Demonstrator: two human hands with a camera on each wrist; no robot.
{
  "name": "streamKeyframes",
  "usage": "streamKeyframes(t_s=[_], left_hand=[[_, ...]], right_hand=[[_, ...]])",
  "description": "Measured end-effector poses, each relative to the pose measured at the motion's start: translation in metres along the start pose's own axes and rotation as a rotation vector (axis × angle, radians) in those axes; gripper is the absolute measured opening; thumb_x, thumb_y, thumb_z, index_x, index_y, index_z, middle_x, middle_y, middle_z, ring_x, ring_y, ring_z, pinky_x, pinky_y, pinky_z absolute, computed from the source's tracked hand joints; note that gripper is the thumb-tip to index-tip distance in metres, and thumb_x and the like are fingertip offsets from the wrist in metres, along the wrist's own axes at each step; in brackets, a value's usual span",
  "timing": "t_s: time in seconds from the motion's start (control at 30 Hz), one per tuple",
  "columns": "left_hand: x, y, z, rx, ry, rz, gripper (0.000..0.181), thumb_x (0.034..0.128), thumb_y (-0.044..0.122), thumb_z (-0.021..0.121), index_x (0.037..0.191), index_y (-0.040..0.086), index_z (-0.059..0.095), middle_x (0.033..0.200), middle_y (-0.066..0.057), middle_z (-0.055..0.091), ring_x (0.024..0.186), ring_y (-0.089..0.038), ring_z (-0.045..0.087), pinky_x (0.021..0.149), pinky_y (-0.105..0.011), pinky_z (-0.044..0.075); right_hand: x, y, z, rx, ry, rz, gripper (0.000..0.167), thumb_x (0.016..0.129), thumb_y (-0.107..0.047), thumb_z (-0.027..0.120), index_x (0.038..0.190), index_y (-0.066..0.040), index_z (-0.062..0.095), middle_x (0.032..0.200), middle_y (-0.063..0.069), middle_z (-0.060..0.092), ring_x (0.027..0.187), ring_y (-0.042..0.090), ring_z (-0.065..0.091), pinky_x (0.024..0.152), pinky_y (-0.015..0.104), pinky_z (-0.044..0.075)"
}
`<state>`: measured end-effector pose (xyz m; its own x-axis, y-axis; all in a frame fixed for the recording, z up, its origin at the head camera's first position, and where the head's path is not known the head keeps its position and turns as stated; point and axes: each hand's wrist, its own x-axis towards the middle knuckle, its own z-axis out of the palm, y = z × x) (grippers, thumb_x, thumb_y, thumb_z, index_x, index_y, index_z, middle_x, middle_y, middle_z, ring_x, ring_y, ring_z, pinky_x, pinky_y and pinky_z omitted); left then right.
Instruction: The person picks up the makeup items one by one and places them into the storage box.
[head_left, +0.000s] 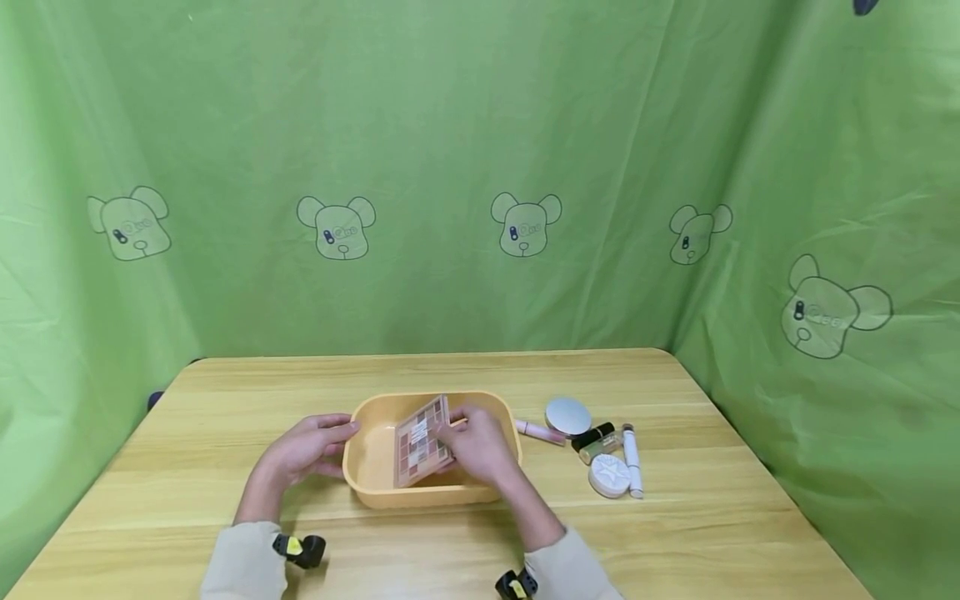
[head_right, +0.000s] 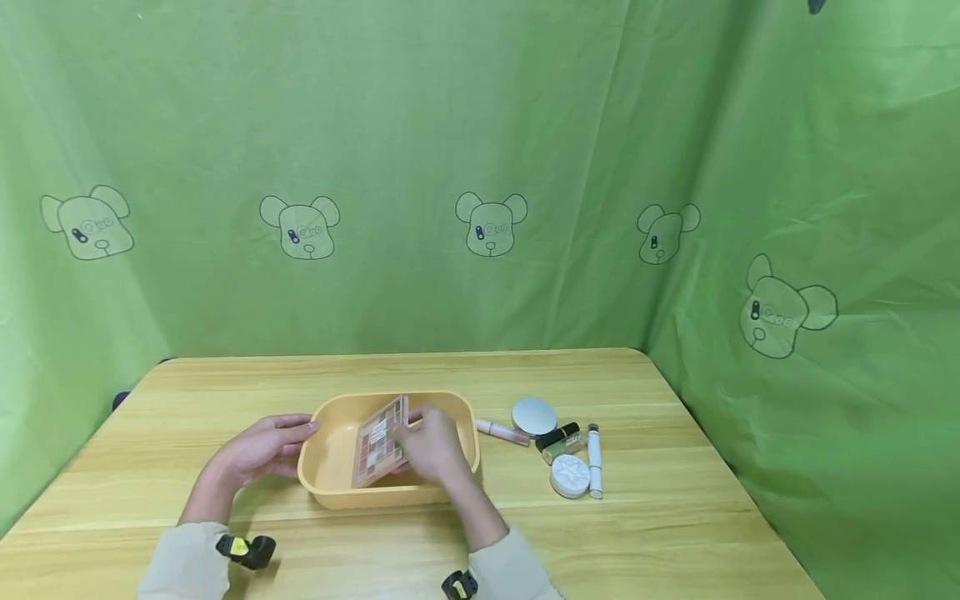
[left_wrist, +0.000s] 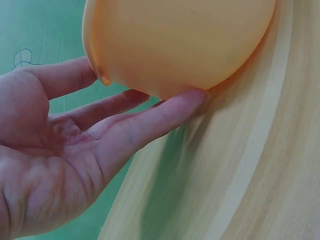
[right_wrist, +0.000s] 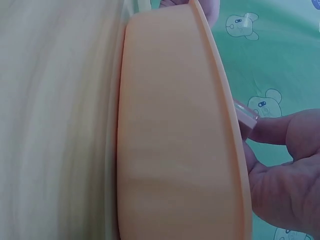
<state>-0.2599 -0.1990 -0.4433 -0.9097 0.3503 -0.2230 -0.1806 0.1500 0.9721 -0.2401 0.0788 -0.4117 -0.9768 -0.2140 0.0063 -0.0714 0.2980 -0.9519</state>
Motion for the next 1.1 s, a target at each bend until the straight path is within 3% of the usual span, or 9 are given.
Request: streamKeyframes(t_s=[0.6, 0.77, 1.1], left_hand=[[0.001, 0.0, -0.001, -0.023, 0.021, -0.013, 0.066, 0.1062, 0.021, 0.051, 0.153, -0.015, 0.022, 0.147, -0.039, 0.043, 0.127, -0.046, 0.058, 0.091, -0.05, 0.062], [0.001, 0.001, 0.0, -0.028, 0.019, -0.015, 0.066, 0.106, 0.022, 0.052, 0.153, -0.015, 0.022, 0.146, -0.038, 0.044, 0.127, -0.046, 0.058, 0.091, -0.051, 0.062], [0.0, 0.001, 0.001, -0.013, 0.0, -0.008, 0.068, 0.1067, 0.023, 0.051, 0.153, -0.016, 0.02, 0.148, -0.04, 0.041, 0.129, -0.048, 0.055, 0.092, -0.051, 0.062]], right_hand=[[-0.001, 0.0, 0.009, 0.046, -0.044, 0.02, 0.038, 0.099, -0.01, 0.061, 0.127, 0.015, 0.053, 0.084, 0.021, 0.073, 0.063, 0.033, 0.074, 0.063, 0.046, 0.066], [-0.002, -0.002, 0.006, 0.043, -0.064, 0.03, 0.045, 0.1, -0.009, 0.056, 0.137, 0.015, 0.047, 0.088, 0.021, 0.072, 0.065, 0.03, 0.074, 0.066, 0.044, 0.067], [-0.005, -0.008, -0.001, 0.024, -0.11, 0.057, 0.052, 0.096, -0.001, 0.053, 0.144, 0.014, 0.04, 0.093, 0.021, 0.073, 0.06, 0.026, 0.072, 0.068, 0.047, 0.066]])
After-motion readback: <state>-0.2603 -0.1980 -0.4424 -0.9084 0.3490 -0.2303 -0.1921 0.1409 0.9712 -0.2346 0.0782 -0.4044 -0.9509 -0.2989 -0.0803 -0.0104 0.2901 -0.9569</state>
